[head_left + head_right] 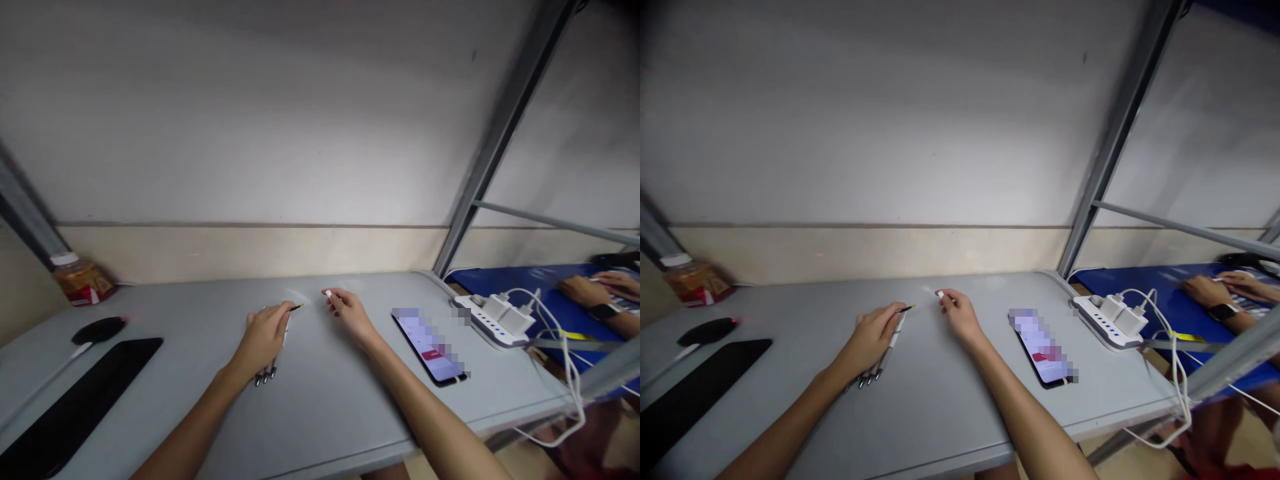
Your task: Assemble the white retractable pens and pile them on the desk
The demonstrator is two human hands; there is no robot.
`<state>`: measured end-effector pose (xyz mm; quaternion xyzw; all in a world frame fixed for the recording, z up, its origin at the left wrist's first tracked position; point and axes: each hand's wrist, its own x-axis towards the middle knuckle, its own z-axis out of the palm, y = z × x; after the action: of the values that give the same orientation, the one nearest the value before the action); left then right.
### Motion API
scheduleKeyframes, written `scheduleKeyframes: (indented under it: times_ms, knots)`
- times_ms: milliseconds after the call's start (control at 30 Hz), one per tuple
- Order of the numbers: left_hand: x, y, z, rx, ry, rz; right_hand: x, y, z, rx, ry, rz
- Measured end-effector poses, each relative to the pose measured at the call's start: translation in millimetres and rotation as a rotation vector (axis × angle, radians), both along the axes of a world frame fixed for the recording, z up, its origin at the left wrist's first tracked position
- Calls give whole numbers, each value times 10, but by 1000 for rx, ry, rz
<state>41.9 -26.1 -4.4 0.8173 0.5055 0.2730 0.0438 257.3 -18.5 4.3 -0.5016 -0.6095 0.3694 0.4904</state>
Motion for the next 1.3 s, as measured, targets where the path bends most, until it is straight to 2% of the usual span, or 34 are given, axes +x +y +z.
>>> scheduleKeyframes:
  times_ms: [67,133,233,467,633,767,900,1133,1300]
  knots:
    - [4,4,6,-15,-15,6,6,12,7,-13,56,-15]
    - [11,-1,7,-33,-18,6,14,13,4,41,41,-42]
    - [21,-19,9,-22,-13,5,21,-3,-5,122,-26,-29]
    - [21,-38,1,31,30,-32,0,-72,18,200,-200,13]
    - [24,-29,-38,42,59,-57,-25,-89,-18,346,-360,37]
    - [52,-53,-44,57,84,-90,-65,-112,-64,445,-469,108]
    - [90,-93,-54,41,79,-100,-132,-164,-101,478,-567,123]
    - [113,-89,-154,68,146,-100,-190,-199,-147,515,-637,113]
    - [101,-81,-101,169,198,-118,-190,-201,-127,500,-609,175]
